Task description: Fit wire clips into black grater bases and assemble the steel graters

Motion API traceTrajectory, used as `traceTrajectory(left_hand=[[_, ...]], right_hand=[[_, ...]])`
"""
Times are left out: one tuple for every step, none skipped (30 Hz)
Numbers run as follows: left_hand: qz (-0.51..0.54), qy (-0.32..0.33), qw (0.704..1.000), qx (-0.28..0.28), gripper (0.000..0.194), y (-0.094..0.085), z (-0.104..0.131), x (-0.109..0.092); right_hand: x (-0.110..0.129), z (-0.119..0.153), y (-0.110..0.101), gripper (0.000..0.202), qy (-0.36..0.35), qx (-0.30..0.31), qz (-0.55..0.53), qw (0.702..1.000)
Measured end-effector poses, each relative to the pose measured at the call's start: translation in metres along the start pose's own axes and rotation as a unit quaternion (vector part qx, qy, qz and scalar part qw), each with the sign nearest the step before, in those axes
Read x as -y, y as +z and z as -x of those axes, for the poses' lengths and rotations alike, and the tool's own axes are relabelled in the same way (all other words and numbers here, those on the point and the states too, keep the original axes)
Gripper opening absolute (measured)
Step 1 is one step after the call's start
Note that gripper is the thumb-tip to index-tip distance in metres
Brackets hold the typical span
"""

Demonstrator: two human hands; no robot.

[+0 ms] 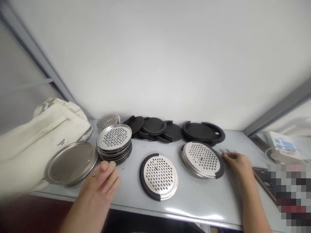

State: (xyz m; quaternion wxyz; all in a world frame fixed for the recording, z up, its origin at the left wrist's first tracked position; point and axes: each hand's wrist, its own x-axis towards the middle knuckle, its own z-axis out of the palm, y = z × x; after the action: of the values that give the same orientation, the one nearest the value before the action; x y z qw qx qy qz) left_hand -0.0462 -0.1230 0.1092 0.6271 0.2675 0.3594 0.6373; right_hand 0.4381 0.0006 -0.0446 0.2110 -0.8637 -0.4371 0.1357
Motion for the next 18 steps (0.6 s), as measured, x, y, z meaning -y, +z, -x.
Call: traceTrajectory(left_hand=[[0.013,-0.003,1.000,-0.001,0.010,0.001,0.000,0.005],[0.018,-0.001,1.000,-0.001,0.011,0.002,0.001,0.009],[0.021,0.003,1.000,0.003,0.012,0.002,0.001,0.012],[0.018,0.007,1.000,0.006,0.013,0.001,0.002,0.015],[0.013,0.010,1.000,0.011,0.014,-0.001,0.003,0.016],[0.006,0.011,1.000,0.017,0.016,-0.002,0.003,0.017],[-0.004,0.011,1.000,0.022,0.018,-0.004,0.003,0.018],[-0.015,0.010,0.999,0.026,0.021,-0.005,0.004,0.019],[-0.026,0.010,0.999,0.032,0.024,-0.007,0.004,0.019],[-0.033,0.009,0.999,0.036,0.028,-0.009,0.004,0.021],[-0.035,0.007,0.999,0.041,0.031,-0.011,0.005,0.023],[-0.032,0.005,0.999,0.044,0.034,-0.014,0.005,0.025],[-0.025,0.004,0.999,0.046,0.037,-0.018,0.006,0.029],[-0.016,0.004,0.999,0.048,0.040,-0.024,0.007,0.034],[-0.007,0.009,0.999,0.047,0.044,-0.031,0.008,0.040],[0.009,0.021,0.999,0.047,0.048,-0.040,0.009,0.046],[0.020,0.028,0.999,0.038,0.051,-0.050,0.009,0.053],[0.027,0.025,0.999,0.024,0.052,-0.060,0.010,0.060]], right_hand=[[-0.001,0.000,0.001,0.024,0.000,-0.003,-0.004,1.000],[-0.002,-0.001,0.001,0.023,-0.001,-0.008,-0.010,1.000],[-0.003,-0.002,0.002,0.022,-0.004,-0.014,-0.017,1.000],[-0.005,-0.003,0.004,0.021,-0.008,-0.018,-0.023,1.000],[-0.007,-0.004,0.005,0.020,-0.014,-0.020,-0.030,0.999],[-0.010,-0.006,0.006,0.020,-0.020,-0.021,-0.036,0.999],[-0.012,-0.007,0.007,0.020,-0.027,-0.022,-0.041,0.999],[-0.014,-0.008,0.008,0.021,-0.035,-0.024,-0.045,0.998],[-0.016,-0.009,0.009,0.022,-0.042,-0.025,-0.047,0.998],[-0.018,-0.010,0.010,0.023,-0.048,-0.026,-0.048,0.997],[-0.019,-0.010,0.010,0.024,-0.054,-0.027,-0.048,0.997],[-0.020,-0.010,0.011,0.026,-0.058,-0.026,-0.049,0.997],[-0.020,-0.010,0.011,0.027,-0.060,-0.025,-0.050,0.997],[-0.019,-0.010,0.010,0.028,-0.058,-0.025,-0.051,0.997],[-0.019,-0.010,0.010,0.028,-0.056,-0.025,-0.051,0.997],[-0.018,-0.010,0.010,0.029,-0.052,-0.024,-0.049,0.997],[-0.017,-0.009,0.010,0.029,-0.048,-0.021,-0.046,0.998],[-0.016,-0.009,0.009,0.029,-0.043,-0.017,-0.042,0.998]])
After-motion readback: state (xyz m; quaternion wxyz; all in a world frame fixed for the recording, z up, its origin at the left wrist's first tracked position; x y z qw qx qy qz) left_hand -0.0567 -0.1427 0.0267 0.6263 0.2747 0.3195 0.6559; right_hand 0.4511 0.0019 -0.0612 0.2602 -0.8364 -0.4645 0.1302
